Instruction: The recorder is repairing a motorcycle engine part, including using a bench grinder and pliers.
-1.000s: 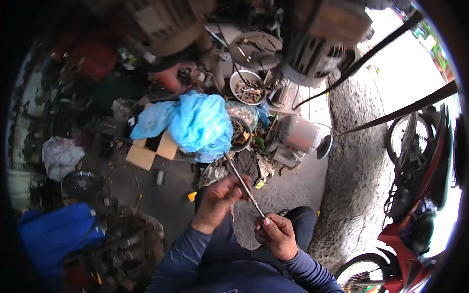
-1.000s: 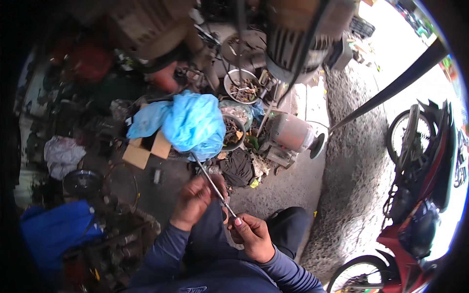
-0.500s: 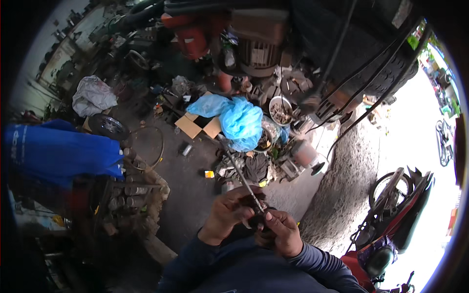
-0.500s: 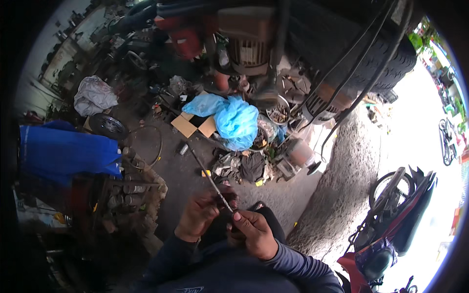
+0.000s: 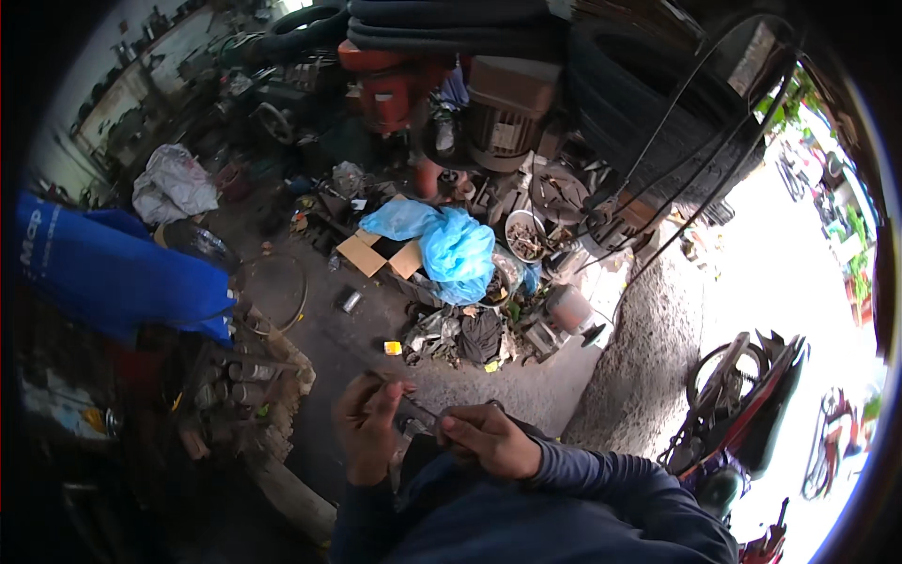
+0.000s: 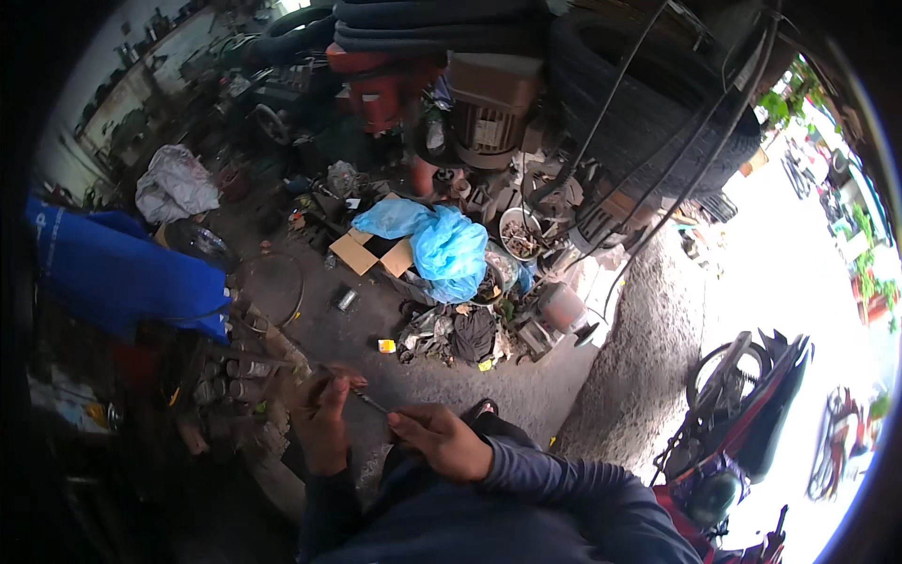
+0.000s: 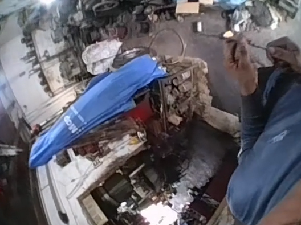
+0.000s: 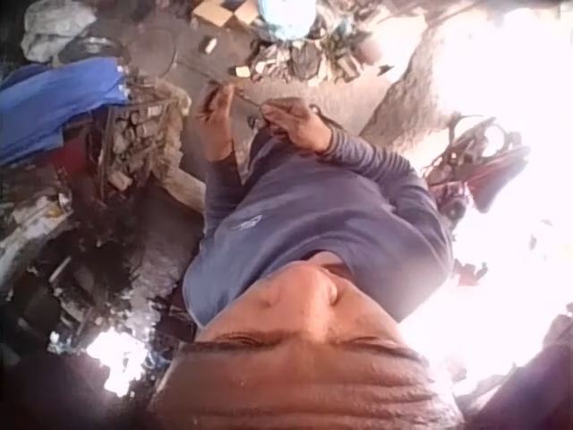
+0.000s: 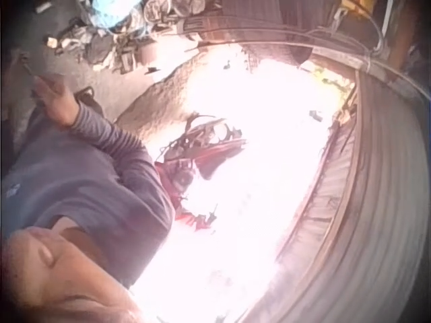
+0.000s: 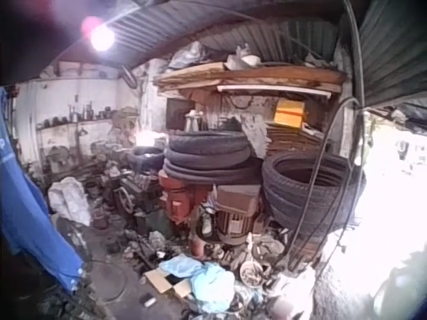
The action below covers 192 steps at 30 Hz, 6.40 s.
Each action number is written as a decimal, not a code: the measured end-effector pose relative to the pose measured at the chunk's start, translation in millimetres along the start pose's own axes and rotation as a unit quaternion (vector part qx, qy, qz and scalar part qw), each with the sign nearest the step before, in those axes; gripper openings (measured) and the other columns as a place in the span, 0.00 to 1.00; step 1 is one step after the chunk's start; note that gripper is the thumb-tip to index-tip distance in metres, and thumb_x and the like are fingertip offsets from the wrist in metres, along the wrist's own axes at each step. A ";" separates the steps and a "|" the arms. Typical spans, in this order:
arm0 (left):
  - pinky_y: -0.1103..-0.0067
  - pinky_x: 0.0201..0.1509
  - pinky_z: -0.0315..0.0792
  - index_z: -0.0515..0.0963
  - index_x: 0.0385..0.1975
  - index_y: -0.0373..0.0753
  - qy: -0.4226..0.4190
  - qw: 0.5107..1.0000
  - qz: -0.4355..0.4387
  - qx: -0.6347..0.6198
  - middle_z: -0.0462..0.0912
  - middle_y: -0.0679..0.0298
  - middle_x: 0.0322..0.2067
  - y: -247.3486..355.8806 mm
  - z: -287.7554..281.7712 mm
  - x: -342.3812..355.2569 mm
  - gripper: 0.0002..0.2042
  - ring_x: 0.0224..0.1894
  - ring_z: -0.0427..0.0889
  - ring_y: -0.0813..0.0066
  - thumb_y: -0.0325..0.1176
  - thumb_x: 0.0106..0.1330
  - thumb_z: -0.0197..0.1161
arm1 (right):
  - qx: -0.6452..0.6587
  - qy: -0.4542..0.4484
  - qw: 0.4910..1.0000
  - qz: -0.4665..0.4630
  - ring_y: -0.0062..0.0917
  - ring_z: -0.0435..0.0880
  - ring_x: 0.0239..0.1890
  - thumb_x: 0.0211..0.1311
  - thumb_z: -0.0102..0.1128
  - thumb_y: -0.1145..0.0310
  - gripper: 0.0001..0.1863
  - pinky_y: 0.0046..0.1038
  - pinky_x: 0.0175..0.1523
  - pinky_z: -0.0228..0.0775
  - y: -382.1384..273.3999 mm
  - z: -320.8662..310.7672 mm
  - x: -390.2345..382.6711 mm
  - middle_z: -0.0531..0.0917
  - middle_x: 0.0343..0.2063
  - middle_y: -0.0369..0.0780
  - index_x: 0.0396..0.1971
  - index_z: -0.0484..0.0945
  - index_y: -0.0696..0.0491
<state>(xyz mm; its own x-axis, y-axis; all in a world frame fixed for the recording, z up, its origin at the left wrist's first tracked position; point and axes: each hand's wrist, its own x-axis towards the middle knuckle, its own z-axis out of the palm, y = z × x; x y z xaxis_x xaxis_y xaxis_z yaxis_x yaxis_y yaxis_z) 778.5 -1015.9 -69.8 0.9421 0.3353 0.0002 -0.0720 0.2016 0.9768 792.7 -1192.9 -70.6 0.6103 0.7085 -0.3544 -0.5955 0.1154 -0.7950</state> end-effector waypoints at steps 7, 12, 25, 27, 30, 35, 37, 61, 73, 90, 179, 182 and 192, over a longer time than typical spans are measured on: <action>0.81 0.44 0.70 0.78 0.30 0.31 -0.045 0.996 0.037 0.069 0.80 0.62 0.32 18.5 -53.9 12.8 0.03 0.37 0.77 0.77 0.22 0.57 0.63 | 0.057 -0.054 0.997 -0.002 0.10 0.63 0.24 0.74 0.47 0.58 0.17 0.17 0.30 0.58 4.0 35.5 28.2 0.69 0.22 0.29 0.33 0.74 0.57; 0.83 0.42 0.67 0.78 0.29 0.32 -0.032 0.989 0.058 0.133 0.80 0.63 0.32 33.7 -74.5 13.5 0.03 0.36 0.75 0.80 0.25 0.59 0.61 | 0.062 -0.038 0.997 0.026 0.10 0.64 0.23 0.74 0.47 0.58 0.17 0.17 0.29 0.57 9.5 58.4 41.7 0.69 0.20 0.29 0.33 0.74 0.57; 0.83 0.41 0.68 0.78 0.36 0.31 -0.104 0.985 0.064 0.126 0.79 0.64 0.34 63.9 -90.9 13.3 0.09 0.37 0.75 0.80 0.31 0.70 0.55 | 0.212 -0.159 0.963 0.049 0.15 0.56 0.16 0.75 0.42 0.59 0.17 0.20 0.23 0.50 -1.6 73.8 45.1 0.58 0.14 0.29 0.33 0.69 0.57; 0.82 0.42 0.68 0.78 0.36 0.31 -0.083 0.989 0.072 0.101 0.79 0.64 0.34 64.0 -85.5 10.9 0.09 0.37 0.75 0.79 0.31 0.70 0.55 | 0.177 -0.160 0.971 0.027 0.15 0.58 0.17 0.75 0.44 0.59 0.17 0.20 0.24 0.51 -4.8 70.4 47.3 0.60 0.14 0.30 0.33 0.71 0.58; 0.79 0.47 0.70 0.78 0.33 0.32 -0.020 0.996 0.034 0.085 0.79 0.61 0.34 66.3 -82.3 4.3 0.09 0.40 0.78 0.76 0.30 0.70 0.54 | 0.127 -0.153 0.979 0.042 0.15 0.61 0.18 0.74 0.46 0.59 0.17 0.20 0.25 0.53 -10.6 67.2 53.0 0.63 0.15 0.31 0.34 0.73 0.59; 0.77 0.49 0.70 0.78 0.33 0.32 0.068 0.994 0.067 0.044 0.79 0.61 0.35 59.8 -104.6 -11.5 0.09 0.41 0.77 0.75 0.30 0.70 0.54 | 0.085 -0.226 0.964 0.110 0.15 0.63 0.19 0.73 0.47 0.60 0.17 0.19 0.26 0.54 -15.5 76.7 80.8 0.67 0.15 0.33 0.36 0.75 0.60; 0.77 0.51 0.69 0.78 0.35 0.31 0.103 0.992 0.065 0.022 0.79 0.62 0.37 59.6 -123.2 -21.5 0.08 0.43 0.77 0.75 0.29 0.70 0.54 | 0.073 -0.262 0.952 0.142 0.15 0.63 0.19 0.73 0.47 0.60 0.17 0.19 0.26 0.55 -13.4 91.0 96.1 0.68 0.15 0.33 0.36 0.75 0.60; 0.83 0.34 0.68 0.73 0.40 0.34 0.714 0.662 0.072 -0.215 0.70 0.69 0.24 52.5 -563.2 -242.9 0.09 0.26 0.69 0.82 0.34 0.74 0.50 | -0.467 -0.649 0.595 0.083 0.19 0.72 0.22 0.67 0.57 0.64 0.13 0.25 0.30 0.67 287.2 577.2 369.3 0.79 0.21 0.42 0.36 0.80 0.61; 0.86 0.25 0.60 0.78 0.44 0.38 0.752 0.577 0.029 -0.317 0.72 0.76 0.24 97.2 -755.5 -380.1 0.11 0.24 0.66 0.89 0.38 0.71 0.57 | -0.347 -0.719 0.452 0.398 0.18 0.77 0.33 0.68 0.57 0.66 0.12 0.22 0.40 0.69 511.0 902.4 367.3 0.82 0.30 0.35 0.38 0.79 0.60; 0.89 0.31 0.63 0.77 0.45 0.36 0.817 0.488 0.129 -0.277 0.76 0.75 0.30 229.9 -1018.1 -717.8 0.09 0.29 0.68 0.91 0.33 0.70 0.57 | -0.316 -0.761 0.363 0.436 0.20 0.78 0.36 0.67 0.58 0.68 0.09 0.24 0.43 0.71 734.9 1306.3 178.8 0.81 0.33 0.36 0.38 0.79 0.59; 0.88 0.22 0.60 0.76 0.37 0.37 0.804 0.542 0.102 -0.221 0.77 0.68 0.22 900.1 -4086.4 -2721.9 0.04 0.21 0.69 0.88 0.29 0.67 0.60 | -0.387 -0.612 0.626 0.289 0.14 0.77 0.27 0.62 0.63 0.64 0.10 0.18 0.31 0.69 2750.3 4353.6 136.8 0.82 0.29 0.34 0.40 0.79 0.53; 0.89 0.25 0.62 0.77 0.38 0.37 0.796 0.567 0.069 -0.200 0.77 0.70 0.24 944.6 -4204.3 -2792.2 0.04 0.24 0.71 0.88 0.28 0.67 0.60 | -0.444 -0.486 0.676 0.330 0.16 0.76 0.23 0.62 0.63 0.66 0.09 0.21 0.26 0.68 2820.9 4411.3 167.3 0.81 0.27 0.36 0.37 0.78 0.55; 0.88 0.29 0.65 0.77 0.38 0.35 0.769 0.622 0.035 -0.146 0.77 0.71 0.25 1038.7 -4585.5 -3008.5 0.04 0.27 0.72 0.88 0.27 0.67 0.60 | -0.544 -0.222 0.722 0.366 0.23 0.77 0.16 0.62 0.62 0.65 0.07 0.29 0.19 0.69 3063.2 4556.1 259.2 0.80 0.20 0.39 0.32 0.76 0.53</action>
<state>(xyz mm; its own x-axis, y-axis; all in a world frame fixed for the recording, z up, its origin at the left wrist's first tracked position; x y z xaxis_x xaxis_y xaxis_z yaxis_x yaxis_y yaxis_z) -3632.4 2404.5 -37.5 -0.4769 0.7909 -0.3835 -0.3634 0.2199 0.9053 -3253.4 2516.2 -354.6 -0.0315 0.4843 -0.8744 0.2368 -0.8463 -0.4772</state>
